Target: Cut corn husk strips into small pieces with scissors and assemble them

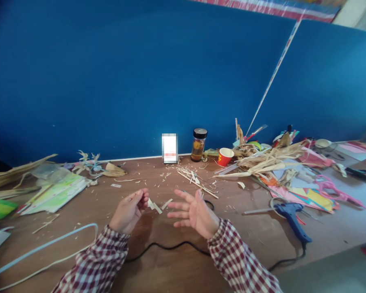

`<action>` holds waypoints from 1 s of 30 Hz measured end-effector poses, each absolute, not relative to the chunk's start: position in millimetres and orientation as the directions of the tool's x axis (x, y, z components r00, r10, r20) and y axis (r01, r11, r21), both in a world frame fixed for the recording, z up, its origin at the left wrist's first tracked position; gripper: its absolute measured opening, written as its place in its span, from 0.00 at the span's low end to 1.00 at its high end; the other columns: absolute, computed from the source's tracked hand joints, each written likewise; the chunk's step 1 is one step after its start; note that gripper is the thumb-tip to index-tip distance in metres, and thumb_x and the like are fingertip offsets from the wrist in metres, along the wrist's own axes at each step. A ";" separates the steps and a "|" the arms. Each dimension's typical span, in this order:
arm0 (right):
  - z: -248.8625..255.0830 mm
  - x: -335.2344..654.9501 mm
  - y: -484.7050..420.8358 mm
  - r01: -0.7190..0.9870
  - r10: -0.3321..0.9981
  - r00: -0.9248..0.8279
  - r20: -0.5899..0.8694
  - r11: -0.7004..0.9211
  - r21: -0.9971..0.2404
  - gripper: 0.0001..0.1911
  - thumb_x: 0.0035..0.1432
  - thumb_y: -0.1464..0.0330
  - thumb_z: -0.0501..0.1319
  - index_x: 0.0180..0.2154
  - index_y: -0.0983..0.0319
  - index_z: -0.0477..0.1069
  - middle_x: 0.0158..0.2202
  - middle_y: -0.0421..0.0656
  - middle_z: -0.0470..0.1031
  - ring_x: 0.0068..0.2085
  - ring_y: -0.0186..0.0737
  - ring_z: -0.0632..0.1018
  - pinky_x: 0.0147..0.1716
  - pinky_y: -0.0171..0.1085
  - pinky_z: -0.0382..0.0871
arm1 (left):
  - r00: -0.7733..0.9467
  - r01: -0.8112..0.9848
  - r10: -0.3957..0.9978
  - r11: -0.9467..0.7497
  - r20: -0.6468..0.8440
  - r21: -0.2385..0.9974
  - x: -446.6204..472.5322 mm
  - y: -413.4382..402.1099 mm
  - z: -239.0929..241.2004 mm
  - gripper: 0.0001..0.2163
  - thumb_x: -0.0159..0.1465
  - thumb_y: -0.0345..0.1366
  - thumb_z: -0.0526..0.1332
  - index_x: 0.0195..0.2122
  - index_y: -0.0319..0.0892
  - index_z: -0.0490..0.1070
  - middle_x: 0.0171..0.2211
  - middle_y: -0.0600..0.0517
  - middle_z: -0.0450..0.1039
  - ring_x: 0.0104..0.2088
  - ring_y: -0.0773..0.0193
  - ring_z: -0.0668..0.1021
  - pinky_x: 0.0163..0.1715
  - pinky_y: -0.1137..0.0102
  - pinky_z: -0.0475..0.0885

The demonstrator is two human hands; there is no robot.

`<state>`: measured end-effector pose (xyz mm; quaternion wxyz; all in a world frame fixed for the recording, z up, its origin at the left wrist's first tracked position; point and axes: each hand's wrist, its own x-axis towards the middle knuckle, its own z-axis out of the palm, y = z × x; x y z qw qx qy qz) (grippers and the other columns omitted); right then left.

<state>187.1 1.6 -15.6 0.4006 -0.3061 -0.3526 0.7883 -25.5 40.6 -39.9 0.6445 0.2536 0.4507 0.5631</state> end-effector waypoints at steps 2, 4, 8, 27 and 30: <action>-21.4 206.1 6.2 -0.234 0.917 -0.318 -0.241 -0.323 -0.917 0.28 0.58 0.50 0.43 0.51 0.61 0.62 0.46 0.52 0.71 0.41 0.46 0.75 0.38 0.46 0.68 | -0.055 -0.576 0.946 0.232 -0.320 0.784 -36.0 45.0 -42.0 0.05 0.55 0.30 0.59 0.31 0.37 0.73 0.25 0.52 0.70 0.24 0.73 0.72 0.24 0.79 0.69; -25.6 227.2 11.1 0.121 0.972 -0.111 -0.209 -0.196 -0.973 0.22 0.56 0.54 0.51 0.47 0.59 0.66 0.43 0.50 0.73 0.38 0.45 0.76 0.30 0.41 0.71 | -0.064 -0.617 0.940 0.225 -0.334 0.754 -43.8 47.7 -44.5 0.06 0.57 0.27 0.56 0.32 0.36 0.73 0.25 0.51 0.71 0.24 0.73 0.72 0.24 0.79 0.71; -21.9 266.1 16.2 0.468 0.995 0.097 -0.020 -0.063 -0.882 0.18 0.53 0.57 0.55 0.44 0.57 0.69 0.39 0.47 0.74 0.39 0.49 0.74 0.29 0.42 0.70 | -0.117 -0.633 0.914 0.233 -0.389 0.738 -53.6 52.0 -49.1 0.07 0.58 0.26 0.55 0.32 0.36 0.73 0.26 0.50 0.72 0.24 0.73 0.75 0.24 0.80 0.72; -1.1 179.6 29.4 -0.040 0.981 -0.191 -0.014 -0.022 -0.999 0.13 0.56 0.62 0.55 0.38 0.62 0.70 0.31 0.45 0.74 0.31 0.38 0.75 0.34 0.43 0.71 | 0.089 -0.375 0.981 0.194 -0.173 0.907 -24.2 33.5 -36.0 0.18 0.44 0.32 0.68 0.38 0.38 0.71 0.20 0.55 0.71 0.20 0.72 0.72 0.21 0.77 0.66; 6.7 140.0 29.1 -0.071 0.936 -0.351 0.029 0.004 -0.997 0.11 0.56 0.62 0.55 0.38 0.60 0.71 0.31 0.43 0.74 0.31 0.38 0.75 0.35 0.44 0.71 | 0.391 -0.227 0.904 0.274 -0.170 0.935 -5.5 23.2 -32.5 0.22 0.41 0.30 0.69 0.40 0.39 0.71 0.18 0.54 0.71 0.19 0.68 0.72 0.19 0.74 0.65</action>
